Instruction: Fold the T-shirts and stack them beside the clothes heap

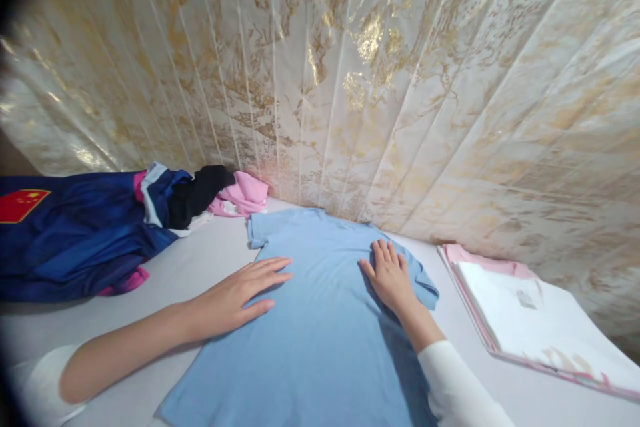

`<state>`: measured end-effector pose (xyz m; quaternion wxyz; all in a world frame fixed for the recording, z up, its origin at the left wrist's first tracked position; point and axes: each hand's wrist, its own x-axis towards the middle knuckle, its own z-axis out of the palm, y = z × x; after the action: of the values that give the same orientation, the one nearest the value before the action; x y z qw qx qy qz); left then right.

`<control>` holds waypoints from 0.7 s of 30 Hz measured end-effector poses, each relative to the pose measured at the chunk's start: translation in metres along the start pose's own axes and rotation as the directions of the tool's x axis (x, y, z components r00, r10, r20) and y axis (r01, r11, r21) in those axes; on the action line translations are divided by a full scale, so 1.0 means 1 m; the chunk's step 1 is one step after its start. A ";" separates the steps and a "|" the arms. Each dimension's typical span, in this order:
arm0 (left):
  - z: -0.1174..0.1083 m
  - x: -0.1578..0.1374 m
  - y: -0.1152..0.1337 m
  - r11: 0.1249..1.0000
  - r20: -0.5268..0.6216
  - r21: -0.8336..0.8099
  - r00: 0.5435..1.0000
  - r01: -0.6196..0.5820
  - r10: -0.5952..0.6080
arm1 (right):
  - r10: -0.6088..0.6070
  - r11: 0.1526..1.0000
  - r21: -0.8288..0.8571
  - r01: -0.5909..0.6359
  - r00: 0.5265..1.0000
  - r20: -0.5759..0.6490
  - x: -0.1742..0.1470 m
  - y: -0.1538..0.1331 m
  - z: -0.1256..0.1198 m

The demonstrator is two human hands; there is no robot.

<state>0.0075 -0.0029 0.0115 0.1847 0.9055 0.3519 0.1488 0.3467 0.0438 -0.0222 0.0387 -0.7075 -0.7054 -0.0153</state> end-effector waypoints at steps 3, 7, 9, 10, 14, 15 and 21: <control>0.000 -0.045 0.005 1.000 0.015 0.007 1.000 0.014 -0.014 | -0.260 0.953 0.156 0.260 0.965 -0.021 -0.056 -0.035 -0.016; 0.003 -0.058 -0.002 0.994 -0.076 0.057 0.993 0.091 -0.086 | -0.590 0.772 0.396 0.498 0.792 0.154 -0.131 -0.085 -0.043; 0.003 -0.053 0.002 0.993 -0.119 0.083 0.990 0.089 -0.078 | -0.677 0.706 0.431 0.562 0.714 0.178 -0.150 -0.099 -0.046; 0.003 -0.051 0.007 0.994 -0.129 0.094 0.990 0.062 -0.049 | -0.694 0.690 0.427 0.584 0.702 0.161 -0.155 -0.103 -0.045; 0.003 -0.053 0.037 0.990 -0.102 0.110 0.990 -0.088 0.100 | -0.678 0.700 0.332 0.632 0.734 0.034 -0.160 -0.105 -0.032; 0.005 -0.055 0.041 0.987 -0.086 0.118 0.990 -0.105 0.116 | -0.677 0.704 0.305 0.642 0.735 0.015 -0.160 -0.104 -0.029; 0.014 -0.059 0.020 0.974 -0.022 0.224 0.999 -0.023 0.029 | -0.591 0.789 0.202 0.580 0.807 -0.008 -0.156 -0.101 -0.018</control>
<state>-0.0171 -0.0603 -0.0007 0.0750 0.9231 0.3569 0.1222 0.2460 -0.1130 -0.0131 0.0816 -0.4473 -0.8885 0.0620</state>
